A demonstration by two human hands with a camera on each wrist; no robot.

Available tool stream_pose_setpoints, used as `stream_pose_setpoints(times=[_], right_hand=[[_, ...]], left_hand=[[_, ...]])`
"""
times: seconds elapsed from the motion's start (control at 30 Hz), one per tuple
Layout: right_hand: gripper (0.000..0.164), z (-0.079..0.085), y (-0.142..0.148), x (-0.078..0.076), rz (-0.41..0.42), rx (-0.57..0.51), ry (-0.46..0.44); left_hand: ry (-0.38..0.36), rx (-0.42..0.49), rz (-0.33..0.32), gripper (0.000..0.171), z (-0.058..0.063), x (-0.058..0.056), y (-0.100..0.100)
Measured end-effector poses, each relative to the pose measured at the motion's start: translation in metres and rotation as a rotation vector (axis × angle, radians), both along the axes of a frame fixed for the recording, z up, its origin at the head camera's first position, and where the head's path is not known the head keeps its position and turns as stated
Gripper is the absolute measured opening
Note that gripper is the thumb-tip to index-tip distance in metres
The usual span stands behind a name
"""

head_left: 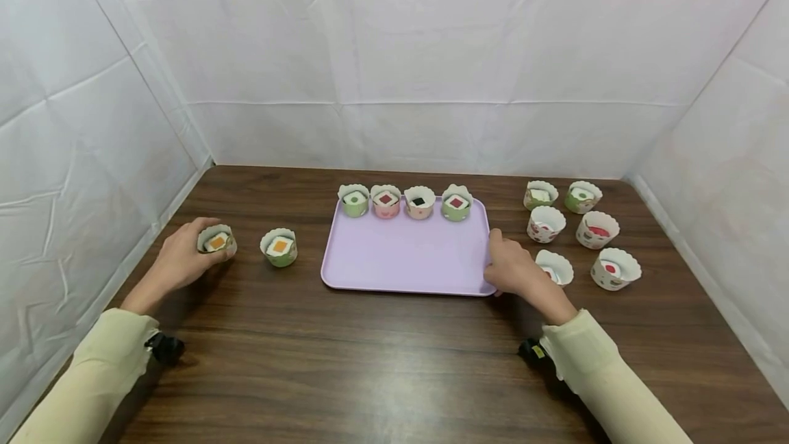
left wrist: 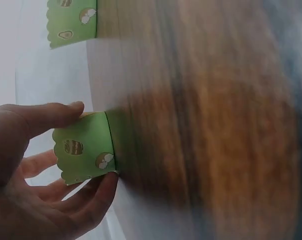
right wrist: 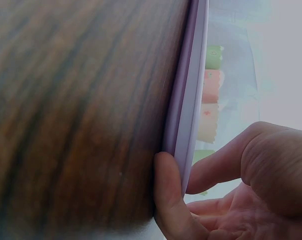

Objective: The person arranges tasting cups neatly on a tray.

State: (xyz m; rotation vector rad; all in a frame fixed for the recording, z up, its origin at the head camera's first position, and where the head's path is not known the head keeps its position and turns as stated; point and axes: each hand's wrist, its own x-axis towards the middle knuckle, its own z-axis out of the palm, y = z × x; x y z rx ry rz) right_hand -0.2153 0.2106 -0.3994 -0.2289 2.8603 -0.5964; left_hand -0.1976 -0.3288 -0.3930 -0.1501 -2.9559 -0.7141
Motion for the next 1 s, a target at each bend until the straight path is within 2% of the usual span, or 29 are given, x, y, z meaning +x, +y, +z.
stream_pose_setpoints(times=[0.27,0.67,1.0], right_hand=[[0.044,0.001,0.001,0.0,0.001,-0.012,-0.005],[0.046,-0.001,0.002,-0.001,-0.005,-0.009,-0.015],[0.046,0.0,0.001,-0.001,-0.008,-0.004,-0.024]], left_hand=[[-0.003,0.005,0.008,0.065,0.0,-0.001,0.001],[0.067,0.012,0.028,0.061,-0.003,0.001,0.004],[0.107,0.021,0.012,0.061,0.008,-0.001,0.014]])
